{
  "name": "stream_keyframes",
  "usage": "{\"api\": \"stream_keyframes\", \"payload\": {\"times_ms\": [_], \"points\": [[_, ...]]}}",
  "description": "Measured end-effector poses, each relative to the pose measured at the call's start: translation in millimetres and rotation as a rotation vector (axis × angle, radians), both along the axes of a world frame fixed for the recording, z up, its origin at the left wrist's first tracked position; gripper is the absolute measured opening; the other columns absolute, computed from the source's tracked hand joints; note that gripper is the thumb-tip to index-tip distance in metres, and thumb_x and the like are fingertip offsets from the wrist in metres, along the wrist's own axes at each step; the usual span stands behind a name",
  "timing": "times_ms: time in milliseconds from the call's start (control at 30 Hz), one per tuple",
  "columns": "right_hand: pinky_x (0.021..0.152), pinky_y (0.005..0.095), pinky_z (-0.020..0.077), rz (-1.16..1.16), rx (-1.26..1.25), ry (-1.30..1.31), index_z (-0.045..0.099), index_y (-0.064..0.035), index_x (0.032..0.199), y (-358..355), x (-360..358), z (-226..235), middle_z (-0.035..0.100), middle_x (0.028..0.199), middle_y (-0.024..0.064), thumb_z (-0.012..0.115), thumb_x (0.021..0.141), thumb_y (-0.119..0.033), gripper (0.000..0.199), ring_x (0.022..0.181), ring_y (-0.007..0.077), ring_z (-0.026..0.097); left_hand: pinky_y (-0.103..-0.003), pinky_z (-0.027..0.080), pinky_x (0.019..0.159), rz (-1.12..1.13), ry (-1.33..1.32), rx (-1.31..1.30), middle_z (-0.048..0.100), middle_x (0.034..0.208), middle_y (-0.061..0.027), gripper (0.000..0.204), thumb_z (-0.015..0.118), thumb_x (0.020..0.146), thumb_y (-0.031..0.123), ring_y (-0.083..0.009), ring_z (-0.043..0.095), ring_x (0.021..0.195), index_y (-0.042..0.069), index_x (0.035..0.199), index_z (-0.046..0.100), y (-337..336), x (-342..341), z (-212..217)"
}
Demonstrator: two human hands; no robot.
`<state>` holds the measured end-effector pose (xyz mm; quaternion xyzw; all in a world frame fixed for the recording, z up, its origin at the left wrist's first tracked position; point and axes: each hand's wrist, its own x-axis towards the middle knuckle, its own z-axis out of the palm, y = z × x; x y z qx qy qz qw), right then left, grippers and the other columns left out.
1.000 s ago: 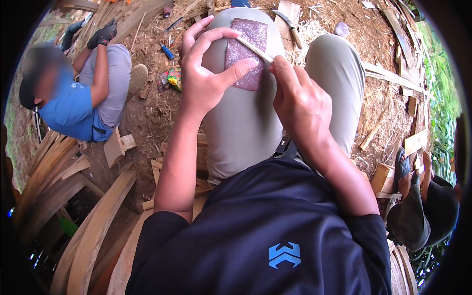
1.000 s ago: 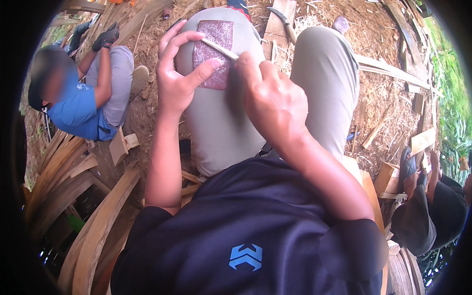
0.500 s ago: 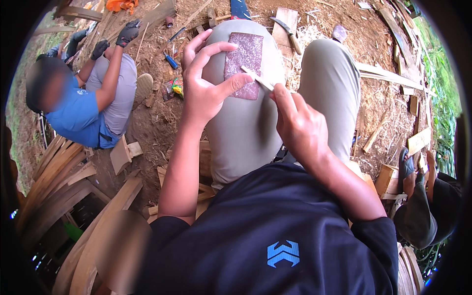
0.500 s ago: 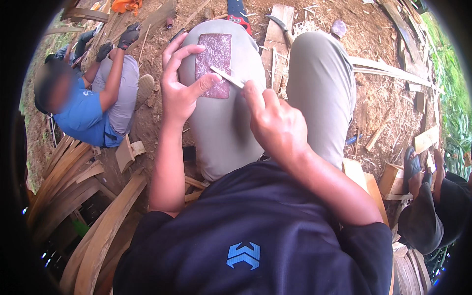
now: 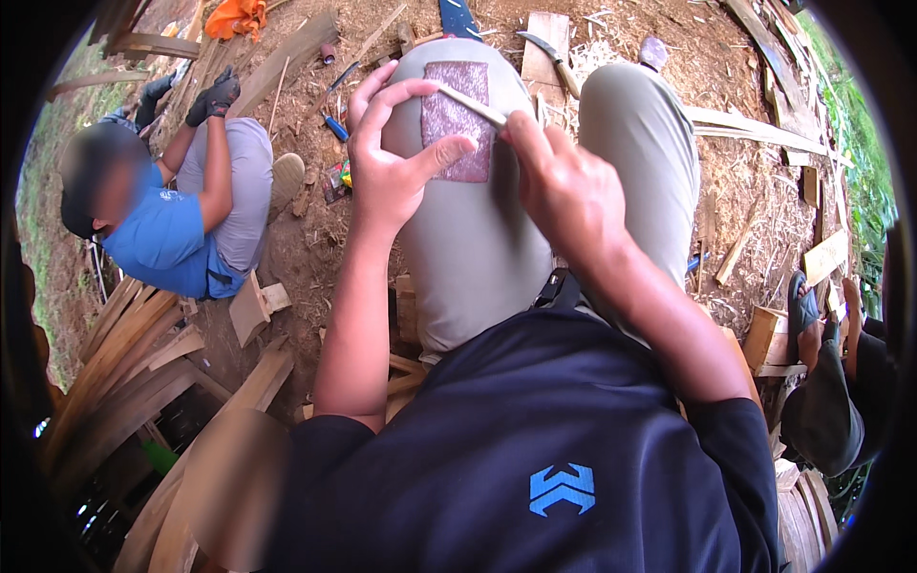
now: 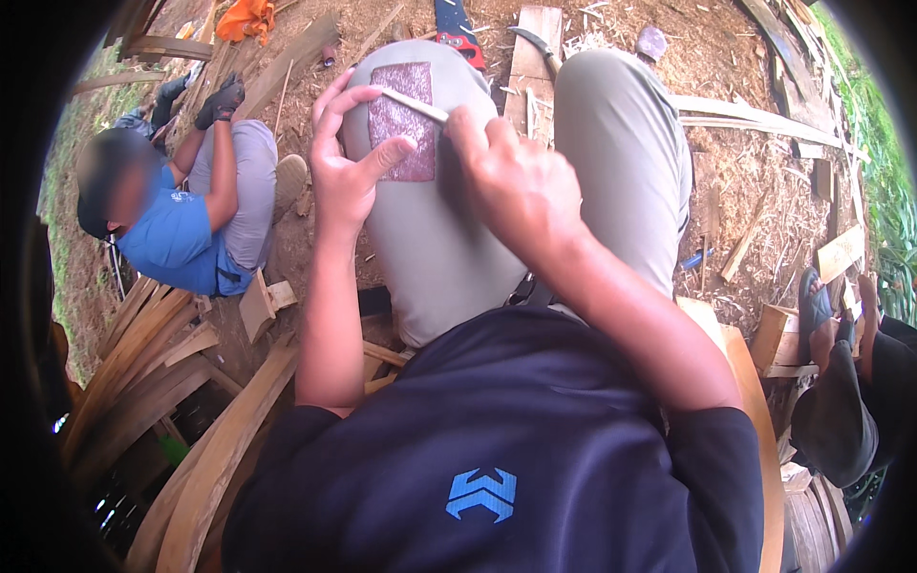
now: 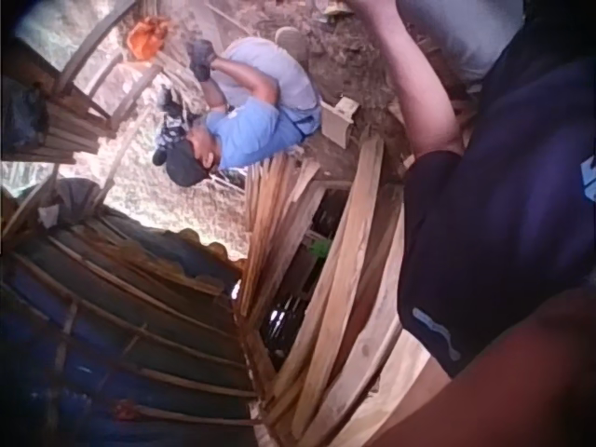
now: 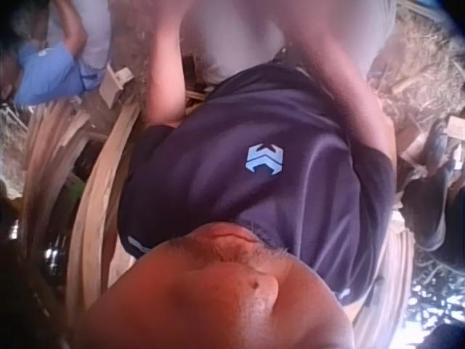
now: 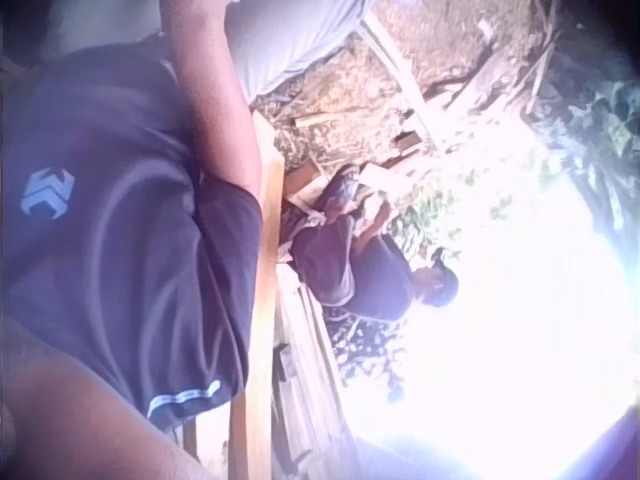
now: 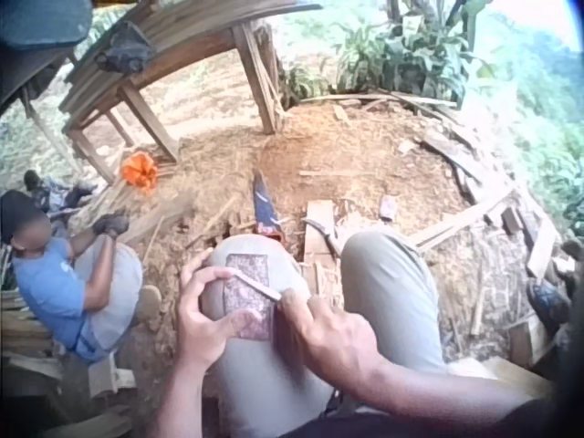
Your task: The person smooths a small rectangular piece of wood using a sanding block held in the left hand and a thin wooden stick in the right hand. The person rubs the stick back and forth across the wood surface while sitting on the ground.
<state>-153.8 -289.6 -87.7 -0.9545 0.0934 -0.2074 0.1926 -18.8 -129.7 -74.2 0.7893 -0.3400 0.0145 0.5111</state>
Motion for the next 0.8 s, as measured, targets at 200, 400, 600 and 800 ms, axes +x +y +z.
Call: {"api": "stream_keyframes", "payload": {"times_ms": [200,400,600,800], "points": [[0.051,0.0385,0.0529,0.011,0.032,0.039,0.060,-0.0111,0.111,2.1,-24.2,-2.0,0.059,0.072,0.0089,0.064,0.095,-0.014,0.017,0.058,0.0257,0.064,-0.046,0.036,0.112,0.016,-0.082,0.077,0.049,0.138,-0.0154,0.060,0.094,0.064,0.037,-0.0339,0.046,0.132,0.011,0.112,0.069,-0.4,-5.9,3.8],[0.053,0.0379,0.0522,-0.021,0.012,-0.017,0.062,-0.0112,0.115,4.7,-21.2,0.7,0.059,0.073,0.0080,0.066,0.094,-0.015,0.022,0.061,0.0243,0.065,-0.046,0.036,0.112,0.039,-0.068,0.044,0.049,0.137,-0.0155,0.062,0.094,0.063,0.036,-0.0328,0.047,0.131,0.010,0.113,0.068,-4.3,-5.5,4.6],[0.055,0.0366,0.0550,0.026,-0.054,-0.090,0.061,-0.0101,0.123,-4.3,-0.5,6.5,0.061,0.081,0.0082,0.065,0.089,-0.010,0.035,0.066,0.0236,0.066,-0.047,0.037,0.112,0.105,-0.062,0.018,0.050,0.136,-0.0147,0.060,0.096,0.058,0.032,-0.0327,0.047,0.131,0.014,0.109,0.069,-3.9,-8.0,4.2],[0.052,0.0353,0.0536,-0.017,0.013,-0.133,0.064,-0.0061,0.119,2.0,-20.1,-4.7,0.062,0.077,0.0082,0.066,0.092,-0.008,0.027,0.064,0.0237,0.067,-0.046,0.031,0.111,0.105,-0.112,0.107,0.051,0.137,-0.0101,0.059,0.092,0.060,0.040,-0.0322,0.045,0.133,0.019,0.110,0.069,-2.0,-11.3,8.8]]}}
